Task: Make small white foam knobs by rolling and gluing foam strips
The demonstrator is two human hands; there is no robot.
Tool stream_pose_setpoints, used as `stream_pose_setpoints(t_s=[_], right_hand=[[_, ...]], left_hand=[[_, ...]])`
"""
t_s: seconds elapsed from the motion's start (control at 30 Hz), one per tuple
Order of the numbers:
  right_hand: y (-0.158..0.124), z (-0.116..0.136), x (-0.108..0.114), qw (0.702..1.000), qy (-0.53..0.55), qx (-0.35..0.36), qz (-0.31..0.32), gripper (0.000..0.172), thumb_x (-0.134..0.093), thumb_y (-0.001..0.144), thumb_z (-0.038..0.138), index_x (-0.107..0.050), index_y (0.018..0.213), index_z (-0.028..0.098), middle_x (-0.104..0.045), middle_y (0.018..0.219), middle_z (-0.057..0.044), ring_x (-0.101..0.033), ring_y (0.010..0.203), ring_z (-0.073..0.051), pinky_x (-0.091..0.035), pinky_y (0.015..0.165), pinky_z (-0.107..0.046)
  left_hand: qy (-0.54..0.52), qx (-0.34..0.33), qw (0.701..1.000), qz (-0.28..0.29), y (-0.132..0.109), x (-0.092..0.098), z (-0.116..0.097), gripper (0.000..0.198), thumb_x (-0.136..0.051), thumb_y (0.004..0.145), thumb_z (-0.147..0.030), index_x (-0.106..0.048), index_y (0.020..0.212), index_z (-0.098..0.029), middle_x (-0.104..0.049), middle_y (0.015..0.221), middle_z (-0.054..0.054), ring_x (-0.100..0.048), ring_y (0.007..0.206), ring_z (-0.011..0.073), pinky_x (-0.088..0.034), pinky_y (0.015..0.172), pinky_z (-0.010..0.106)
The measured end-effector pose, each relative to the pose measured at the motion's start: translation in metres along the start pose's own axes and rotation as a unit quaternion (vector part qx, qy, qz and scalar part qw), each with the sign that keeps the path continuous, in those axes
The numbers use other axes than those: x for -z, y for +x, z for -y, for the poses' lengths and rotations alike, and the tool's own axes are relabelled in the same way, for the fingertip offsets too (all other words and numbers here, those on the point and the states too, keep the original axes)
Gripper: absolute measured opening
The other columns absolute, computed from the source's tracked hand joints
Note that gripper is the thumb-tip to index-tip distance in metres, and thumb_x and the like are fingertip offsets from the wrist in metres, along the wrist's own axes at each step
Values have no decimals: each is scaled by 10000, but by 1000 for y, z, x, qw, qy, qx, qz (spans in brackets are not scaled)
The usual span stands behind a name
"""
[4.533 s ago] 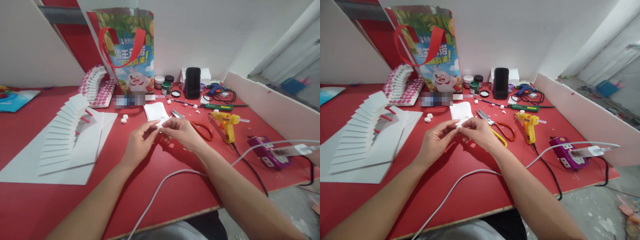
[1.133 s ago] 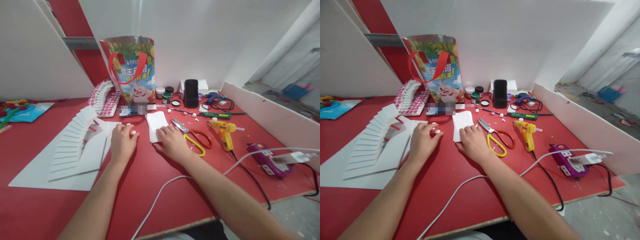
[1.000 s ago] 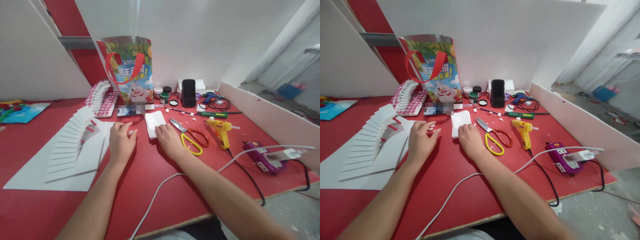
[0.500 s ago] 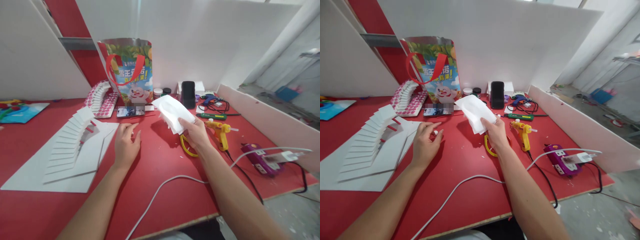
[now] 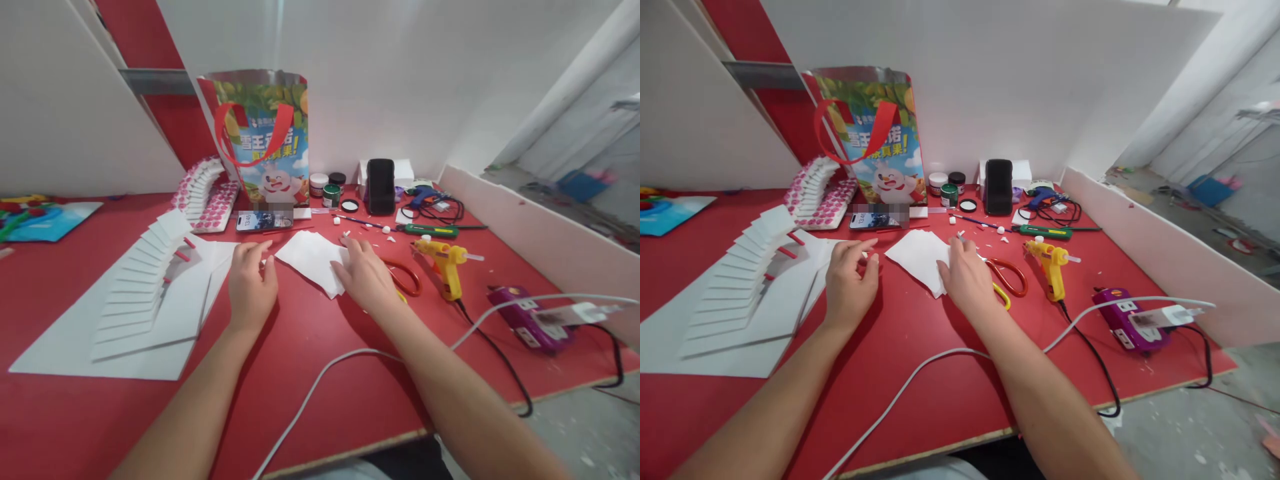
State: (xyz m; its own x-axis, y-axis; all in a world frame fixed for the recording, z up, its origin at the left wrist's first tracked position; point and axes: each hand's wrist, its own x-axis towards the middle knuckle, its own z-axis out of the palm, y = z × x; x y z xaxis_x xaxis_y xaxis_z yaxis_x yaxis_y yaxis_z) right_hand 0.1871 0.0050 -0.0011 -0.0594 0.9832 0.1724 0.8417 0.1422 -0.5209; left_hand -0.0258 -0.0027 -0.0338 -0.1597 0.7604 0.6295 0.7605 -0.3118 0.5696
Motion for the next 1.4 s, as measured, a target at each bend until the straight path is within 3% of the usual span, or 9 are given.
stream_pose_setpoints(t_s=[0.1, 0.2, 0.3, 0.43, 0.63, 0.83, 1.0, 1.27, 1.4], right_hand=[[-5, 7, 8, 989, -125, 72, -25, 330, -638, 908, 328, -673, 1145, 101, -598, 1207, -231, -578, 1075, -359, -462, 943, -489], [-6, 11, 3, 979, -114, 167, -10, 401, -628, 921, 427, -670, 1163, 110, -621, 1165, -186, -542, 1075, -326, -439, 984, -455], [-5, 11, -12, 970, -116, 209, 39, 381, -664, 897, 434, -670, 1128, 131, -626, 1132, -164, -532, 1031, -308, -449, 938, -430], [1, 7, -30, 971, -122, 202, 48, 209, -550, 973, 272, -686, 1044, 129, -620, 1128, -174, -528, 992, -278, -438, 900, -393], [4, 2, -37, 981, -46, 188, 2, 269, -604, 939, 391, -686, 1023, 149, -627, 1067, -151, -537, 976, -281, -435, 905, -402], [11, -1, -40, 989, 84, 117, -16, 173, -606, 905, 287, -713, 837, 170, -648, 925, -99, -589, 880, -220, -457, 833, -345], [15, -1, -36, 986, 143, 81, -15, 212, -557, 835, 182, -731, 714, 167, -706, 908, -94, -628, 851, -201, -473, 828, -337], [16, 0, -31, 971, 238, 22, -9, 219, -585, 727, 151, -698, 549, 210, -744, 867, -38, -675, 816, -195, -508, 801, -324], [17, -2, -30, 969, 246, 10, -19, 215, -556, 722, 171, -643, 528, 204, -744, 850, -42, -668, 787, -195, -501, 770, -324]], left_hand=[[-27, 15, 999, -29, 1, 1, 1, 286, -486, 922, -194, -664, 1139, -139, -584, 1059, 109, -613, 855, 191, -547, 796, 353], [-46, 14, 998, -49, 2, 3, -1, 284, -479, 931, -188, -657, 1148, -143, -585, 1062, 107, -621, 855, 187, -551, 811, 362], [-51, -21, 998, -16, -1, 2, -6, 247, -479, 935, -170, -679, 1080, -156, -613, 1007, 86, -627, 860, 180, -545, 806, 330], [-59, -69, 995, 46, -7, -2, -16, 240, -472, 948, -153, -696, 1030, -181, -630, 962, 70, -629, 921, 184, -537, 820, 308], [-77, -74, 991, 81, -9, -2, -20, 238, -481, 941, -144, -699, 1027, -185, -633, 959, 66, -626, 851, 164, -534, 751, 287], [-86, -52, 992, 78, -7, -2, -16, 227, -493, 938, -157, -705, 1015, -174, -629, 967, 73, -631, 897, 183, -535, 783, 310], [-95, -37, 993, 60, -7, -1, -17, 231, -495, 941, -159, -703, 1041, -162, -621, 967, 72, -618, 880, 175, -529, 748, 286], [-105, 15, 994, 22, -5, -3, -14, 236, -528, 936, -244, -674, 1102, -161, -606, 1085, 92, -618, 831, 152, -553, 784, 309], [-94, 20, 995, 24, -5, -2, -14, 258, -524, 945, -267, -663, 1140, -170, -595, 1088, 91, -598, 782, 131, -536, 711, 272]])
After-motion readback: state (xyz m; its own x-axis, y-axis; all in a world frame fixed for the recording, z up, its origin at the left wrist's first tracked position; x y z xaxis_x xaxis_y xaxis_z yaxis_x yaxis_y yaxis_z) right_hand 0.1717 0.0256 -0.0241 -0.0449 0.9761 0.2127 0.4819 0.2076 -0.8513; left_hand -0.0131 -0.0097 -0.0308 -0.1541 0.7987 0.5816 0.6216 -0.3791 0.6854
